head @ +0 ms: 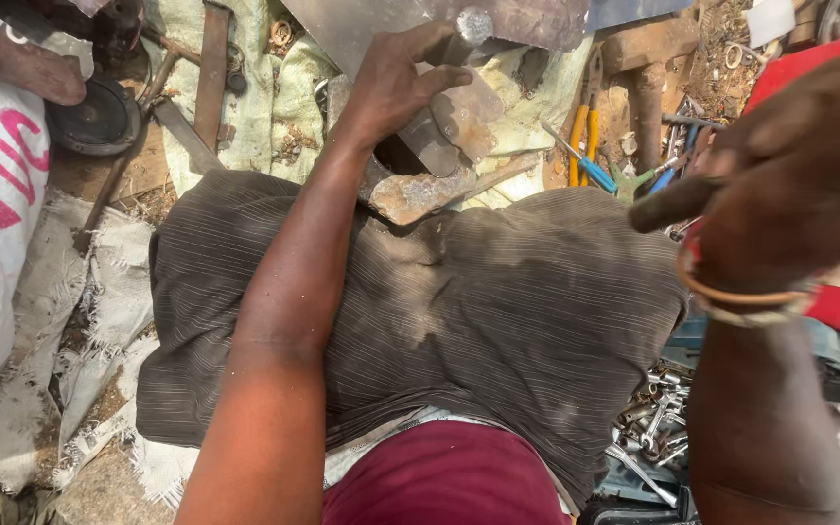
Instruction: The person hammers a metal blade-like object on an anvil to shape or flatten it. They repeatedly reposition the object and strike it with a hammer, then use pliers to adjust a small component on the blade.
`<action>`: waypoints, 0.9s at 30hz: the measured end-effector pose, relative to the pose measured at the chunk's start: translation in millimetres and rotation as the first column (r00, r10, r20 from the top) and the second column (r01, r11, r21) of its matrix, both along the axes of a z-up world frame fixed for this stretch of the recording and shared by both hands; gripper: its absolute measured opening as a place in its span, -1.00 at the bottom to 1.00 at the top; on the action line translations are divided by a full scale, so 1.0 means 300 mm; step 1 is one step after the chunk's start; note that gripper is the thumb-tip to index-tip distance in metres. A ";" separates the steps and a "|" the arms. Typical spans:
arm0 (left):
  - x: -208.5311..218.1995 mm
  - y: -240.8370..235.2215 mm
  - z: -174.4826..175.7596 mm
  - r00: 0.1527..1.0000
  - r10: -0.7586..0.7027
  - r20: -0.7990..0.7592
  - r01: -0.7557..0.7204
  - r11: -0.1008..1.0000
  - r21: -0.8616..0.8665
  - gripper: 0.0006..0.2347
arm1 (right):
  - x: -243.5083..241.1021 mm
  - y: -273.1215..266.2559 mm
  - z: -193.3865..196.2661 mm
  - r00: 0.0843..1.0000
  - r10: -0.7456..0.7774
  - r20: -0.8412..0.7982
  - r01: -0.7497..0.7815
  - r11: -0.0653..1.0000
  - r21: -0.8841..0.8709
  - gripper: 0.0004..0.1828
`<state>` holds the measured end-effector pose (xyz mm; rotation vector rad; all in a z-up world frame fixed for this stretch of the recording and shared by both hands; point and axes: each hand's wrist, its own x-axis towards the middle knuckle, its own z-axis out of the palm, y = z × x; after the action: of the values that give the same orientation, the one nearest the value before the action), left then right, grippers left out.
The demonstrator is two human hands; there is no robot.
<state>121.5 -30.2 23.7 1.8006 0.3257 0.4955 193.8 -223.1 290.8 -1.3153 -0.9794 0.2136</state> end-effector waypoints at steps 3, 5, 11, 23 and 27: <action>0.005 0.000 0.003 1.000 0.011 0.023 -0.012 0.998 0.058 -0.77 | -0.030 -0.019 -0.147 0.754 0.091 0.651 0.445 0.658 -0.607 -0.70; -0.009 -0.049 -0.003 0.999 0.015 0.035 -0.015 1.000 -0.005 -0.77 | -0.059 -0.085 -0.194 0.996 -0.044 0.084 0.094 0.432 -0.897 -0.71; -0.096 0.020 0.026 0.975 0.215 0.059 -0.169 0.884 -0.437 -0.67 | -0.134 -0.194 -0.284 0.855 -0.424 -0.300 0.126 0.730 -0.671 -0.76; 0.025 -0.207 0.056 0.937 0.231 0.263 -0.102 0.899 -0.426 -0.65 | -0.181 -0.333 -0.492 0.794 -0.494 -0.356 0.206 0.768 -0.606 -0.43; 0.016 -0.260 0.071 0.941 0.224 0.253 -0.067 0.858 -0.509 -0.65 | -0.219 -0.307 -0.479 0.821 -0.489 -0.295 0.161 0.694 -0.701 -0.28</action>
<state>126.3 -108.1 44.9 1.1809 0.3409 0.7178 128.0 -315.1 147.1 -1.9454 -0.2097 0.5991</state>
